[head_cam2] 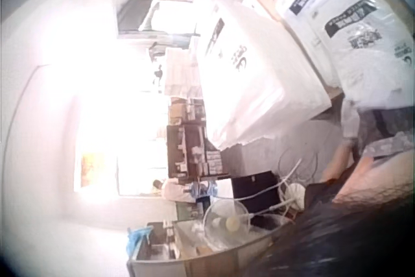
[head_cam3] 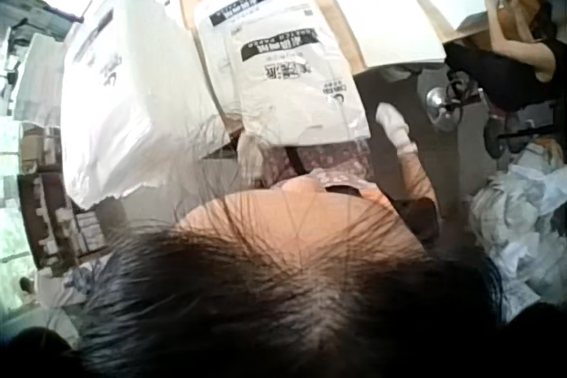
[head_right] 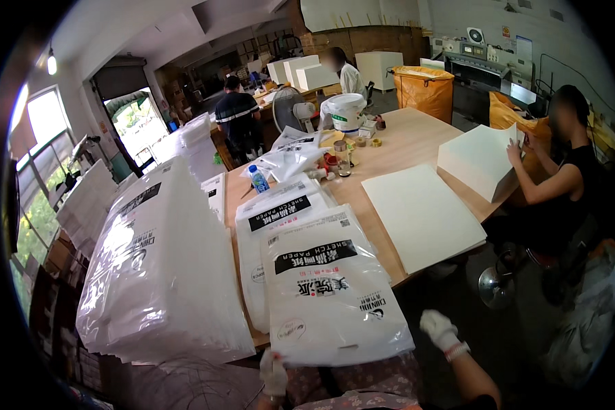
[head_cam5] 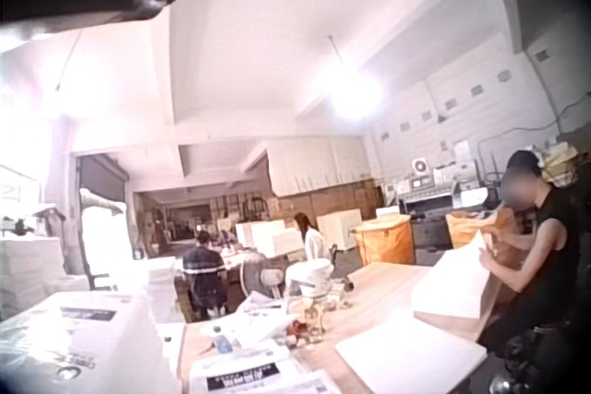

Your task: The person repeatedly takes white paper sheets from a stack and places them into plastic packaging bags on a table. The person handles the sheets one at a time and stacks them inside the bags. Other people are visible in the background working at separate tables.

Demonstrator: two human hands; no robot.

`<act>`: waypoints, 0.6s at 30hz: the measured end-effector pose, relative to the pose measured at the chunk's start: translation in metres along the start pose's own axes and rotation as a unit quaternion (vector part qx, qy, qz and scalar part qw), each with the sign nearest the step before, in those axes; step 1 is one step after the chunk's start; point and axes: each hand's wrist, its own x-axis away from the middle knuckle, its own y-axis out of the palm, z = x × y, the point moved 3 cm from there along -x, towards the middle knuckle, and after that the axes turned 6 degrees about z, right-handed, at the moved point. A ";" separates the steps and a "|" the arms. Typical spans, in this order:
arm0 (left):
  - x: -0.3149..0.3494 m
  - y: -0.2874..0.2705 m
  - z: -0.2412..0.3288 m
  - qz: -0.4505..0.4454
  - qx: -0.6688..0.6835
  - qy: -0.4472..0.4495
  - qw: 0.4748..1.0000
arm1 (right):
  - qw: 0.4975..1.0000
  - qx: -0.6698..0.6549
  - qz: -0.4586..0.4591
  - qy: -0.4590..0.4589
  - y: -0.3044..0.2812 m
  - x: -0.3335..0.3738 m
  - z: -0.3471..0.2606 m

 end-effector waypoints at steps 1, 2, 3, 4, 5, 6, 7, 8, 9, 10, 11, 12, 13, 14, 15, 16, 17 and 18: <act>-0.020 0.007 0.017 0.009 -0.001 0.055 0.998 | 0.977 -0.168 0.012 0.133 0.019 -0.012 -0.016; -0.038 0.015 0.036 0.056 -0.005 0.132 0.990 | 0.909 -0.321 0.037 0.262 0.034 -0.018 -0.039; -0.063 0.019 0.056 -0.053 -0.012 0.154 0.987 | 0.929 -0.270 -0.051 0.247 0.062 -0.031 -0.004; -0.084 0.026 0.089 -0.090 0.009 0.204 0.975 | 0.936 -0.225 -0.141 0.230 0.097 -0.043 0.025; -0.099 0.020 0.123 -0.101 0.029 0.216 0.971 | 0.897 -0.355 -0.159 0.212 0.127 -0.038 0.015; -0.101 0.004 0.153 -0.114 0.036 0.189 0.975 | 0.841 -0.480 -0.165 0.188 0.144 -0.028 -0.016; -0.100 -0.008 0.184 -0.124 0.053 0.168 0.976 | 0.821 -0.524 -0.150 0.170 0.145 -0.026 -0.043; -0.102 -0.017 0.199 -0.138 0.076 0.151 0.976 | 0.800 -0.565 -0.136 0.148 0.145 -0.026 -0.071; -0.098 -0.047 0.196 -0.062 0.045 0.299 0.951 | 0.855 -0.476 -0.184 0.090 0.150 -0.044 -0.101; -0.088 -0.085 0.191 0.011 0.006 0.432 0.902 | 0.894 -0.382 -0.231 0.034 0.157 -0.062 -0.136; -0.096 -0.114 0.193 0.170 0.090 0.346 0.918 | 0.884 -0.421 -0.203 0.031 0.168 -0.067 -0.183; -0.109 -0.129 0.189 0.314 0.189 0.236 0.900 | 0.880 -0.449 -0.149 0.034 0.172 -0.071 -0.229; -0.123 -0.155 0.206 0.340 -0.033 0.304 0.889 | 0.872 -0.460 -0.164 0.028 0.182 -0.081 -0.276; -0.135 -0.181 0.219 0.421 -0.315 0.340 0.779 | 0.867 -0.466 -0.178 0.020 0.195 -0.090 -0.312; -0.146 -0.205 0.234 0.501 -0.479 0.365 0.622 | 0.866 -0.428 -0.195 -0.168 0.209 -0.093 -0.339; -0.166 -0.220 0.250 0.485 -0.567 0.442 0.499 | 0.837 -0.438 -0.271 -0.183 0.220 -0.091 -0.370; -0.192 -0.305 0.222 0.503 -0.229 0.384 0.739 | 0.798 -0.448 -0.354 -0.195 0.231 -0.082 -0.406; -0.203 -0.354 0.189 0.479 -0.146 0.330 0.801 | 0.714 -0.496 -0.493 -0.022 0.239 -0.056 -0.448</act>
